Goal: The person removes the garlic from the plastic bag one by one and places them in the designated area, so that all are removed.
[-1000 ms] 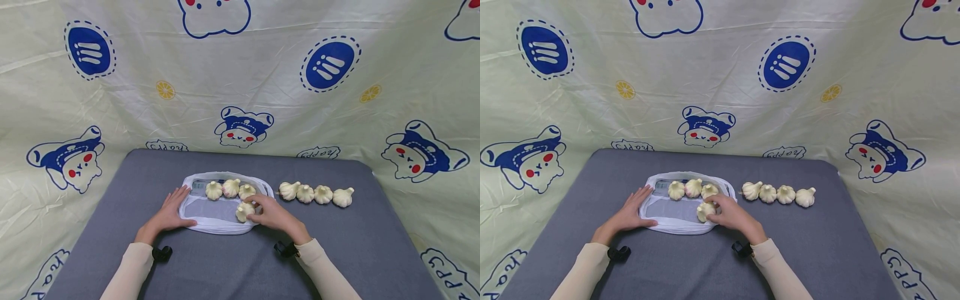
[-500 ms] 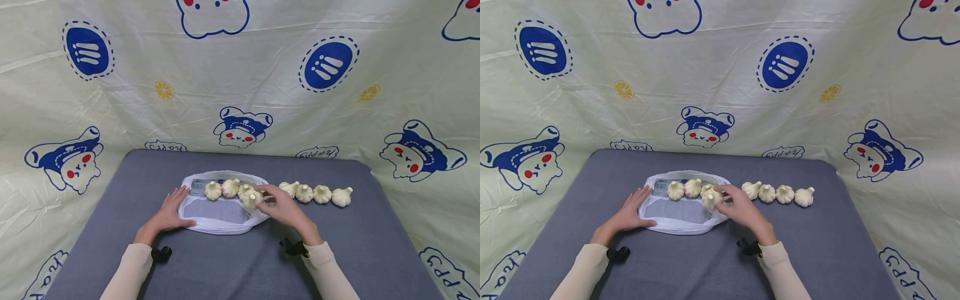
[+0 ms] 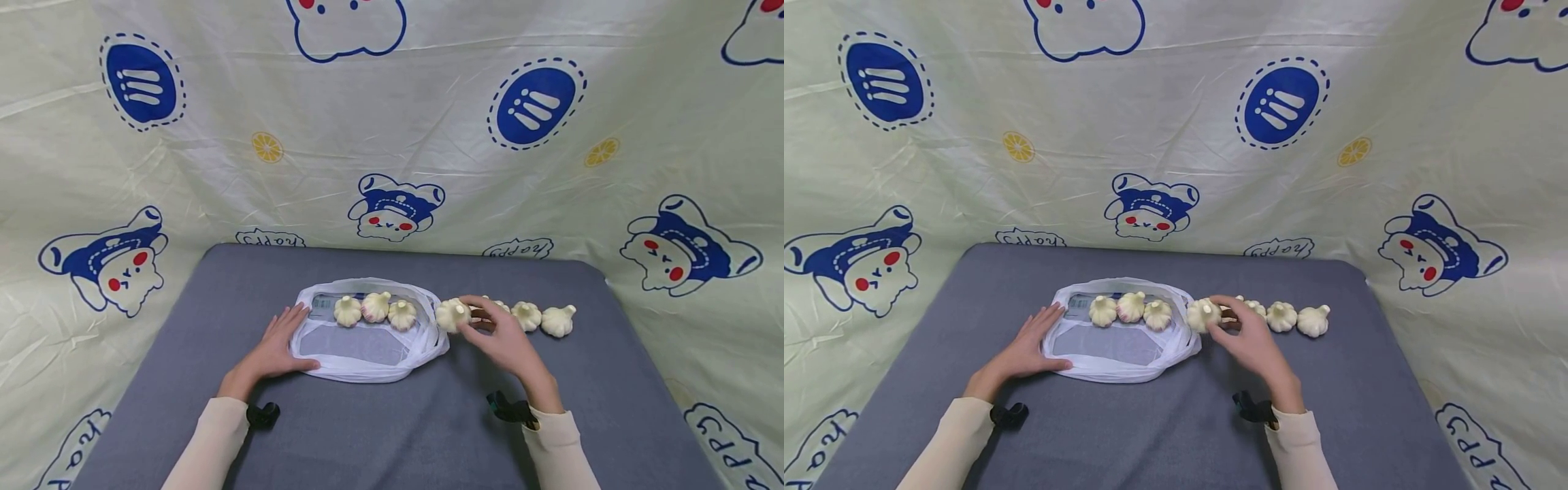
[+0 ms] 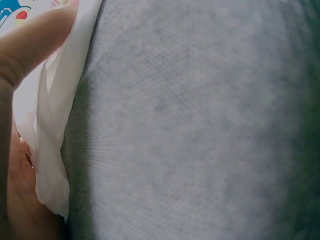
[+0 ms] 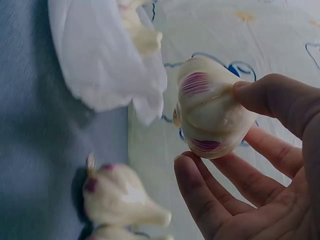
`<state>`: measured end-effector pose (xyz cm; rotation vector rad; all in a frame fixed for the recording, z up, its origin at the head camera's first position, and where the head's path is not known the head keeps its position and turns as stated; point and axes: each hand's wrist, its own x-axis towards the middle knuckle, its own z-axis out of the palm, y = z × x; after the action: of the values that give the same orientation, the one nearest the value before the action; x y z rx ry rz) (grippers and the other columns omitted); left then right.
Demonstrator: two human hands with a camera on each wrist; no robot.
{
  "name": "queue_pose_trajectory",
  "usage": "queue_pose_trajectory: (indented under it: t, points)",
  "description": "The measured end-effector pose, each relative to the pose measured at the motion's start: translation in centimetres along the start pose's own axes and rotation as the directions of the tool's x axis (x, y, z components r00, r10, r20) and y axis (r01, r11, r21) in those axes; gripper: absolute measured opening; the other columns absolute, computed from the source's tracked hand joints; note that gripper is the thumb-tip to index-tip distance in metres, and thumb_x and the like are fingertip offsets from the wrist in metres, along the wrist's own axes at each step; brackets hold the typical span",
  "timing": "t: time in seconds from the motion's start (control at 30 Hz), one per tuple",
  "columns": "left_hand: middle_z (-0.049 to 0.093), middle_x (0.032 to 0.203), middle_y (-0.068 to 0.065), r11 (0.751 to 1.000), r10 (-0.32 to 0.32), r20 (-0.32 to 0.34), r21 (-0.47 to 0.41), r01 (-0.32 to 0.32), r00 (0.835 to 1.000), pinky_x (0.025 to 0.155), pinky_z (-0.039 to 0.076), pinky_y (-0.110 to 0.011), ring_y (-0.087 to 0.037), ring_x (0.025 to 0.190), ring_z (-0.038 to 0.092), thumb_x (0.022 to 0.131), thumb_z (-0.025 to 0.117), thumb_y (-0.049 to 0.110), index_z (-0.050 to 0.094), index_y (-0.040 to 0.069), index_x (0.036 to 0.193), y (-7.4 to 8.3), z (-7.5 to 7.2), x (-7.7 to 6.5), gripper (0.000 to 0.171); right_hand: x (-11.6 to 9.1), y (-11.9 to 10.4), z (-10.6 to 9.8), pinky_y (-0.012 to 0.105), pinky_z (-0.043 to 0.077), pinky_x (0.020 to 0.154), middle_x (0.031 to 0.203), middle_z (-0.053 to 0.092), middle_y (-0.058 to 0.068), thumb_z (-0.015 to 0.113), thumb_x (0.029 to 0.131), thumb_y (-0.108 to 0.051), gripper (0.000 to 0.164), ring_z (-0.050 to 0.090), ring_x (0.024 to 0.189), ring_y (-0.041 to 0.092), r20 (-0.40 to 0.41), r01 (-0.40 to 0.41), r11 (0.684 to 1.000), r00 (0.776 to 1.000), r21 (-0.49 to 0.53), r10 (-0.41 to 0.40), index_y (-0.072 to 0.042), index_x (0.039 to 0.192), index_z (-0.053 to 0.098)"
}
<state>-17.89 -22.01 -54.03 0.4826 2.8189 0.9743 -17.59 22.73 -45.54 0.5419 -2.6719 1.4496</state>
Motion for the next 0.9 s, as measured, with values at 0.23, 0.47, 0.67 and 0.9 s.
queue_pose_trajectory:
  t: [0.23,0.47,0.67,0.9]
  points:
    - [0.02,0.17,-0.021,1.0,0.0,-0.001,0.002,0.0,1.0,0.125,0.006,-0.066,-0.049,0.157,0.011,0.075,0.086,0.052,0.028,0.002,0.162,0.0,0.0,0.0,0.115,-1.4,1.8,-1.0,0.052,0.057,0.095,0.137,0.062,0.022,0.073,0.097,-0.013,0.045,0.066,0.118,0.041,-0.042,-0.053,0.998,0.998,-0.041,0.051,-0.001,0.138,0.059]
    - [0.02,0.17,-0.022,1.0,0.001,0.001,0.003,-0.001,1.0,0.125,0.006,-0.066,-0.049,0.157,0.011,0.075,0.086,0.052,0.028,0.002,0.162,0.1,-0.1,0.1,0.115,-2.2,3.6,-1.0,0.05,0.06,0.089,0.133,0.065,0.022,0.075,0.095,-0.014,0.042,0.069,0.112,0.041,-0.034,-0.077,0.991,0.997,-0.108,0.074,-0.002,0.134,0.063]
    - [0.02,0.17,-0.021,1.0,-0.007,0.008,0.005,0.007,1.0,0.126,0.006,-0.065,-0.048,0.157,0.011,0.076,0.086,0.052,0.028,0.003,0.162,0.2,-0.1,0.1,0.115,-2.7,4.8,-0.5,0.046,0.06,0.087,0.129,0.067,0.019,0.075,0.096,-0.019,0.042,0.07,0.109,0.037,-0.011,-0.107,0.986,0.994,-0.128,0.106,-0.005,0.134,0.064]
    - [0.019,0.171,-0.02,1.0,-0.016,0.015,0.007,0.016,1.0,0.126,0.005,-0.064,-0.047,0.158,0.01,0.076,0.085,0.053,0.027,0.003,0.162,0.2,-0.1,0.1,0.115,-2.8,5.5,0.3,0.043,0.06,0.086,0.127,0.068,0.016,0.077,0.094,-0.019,0.04,0.07,0.106,0.032,-0.023,-0.129,0.983,0.992,-0.133,0.128,-0.008,0.132,0.065]
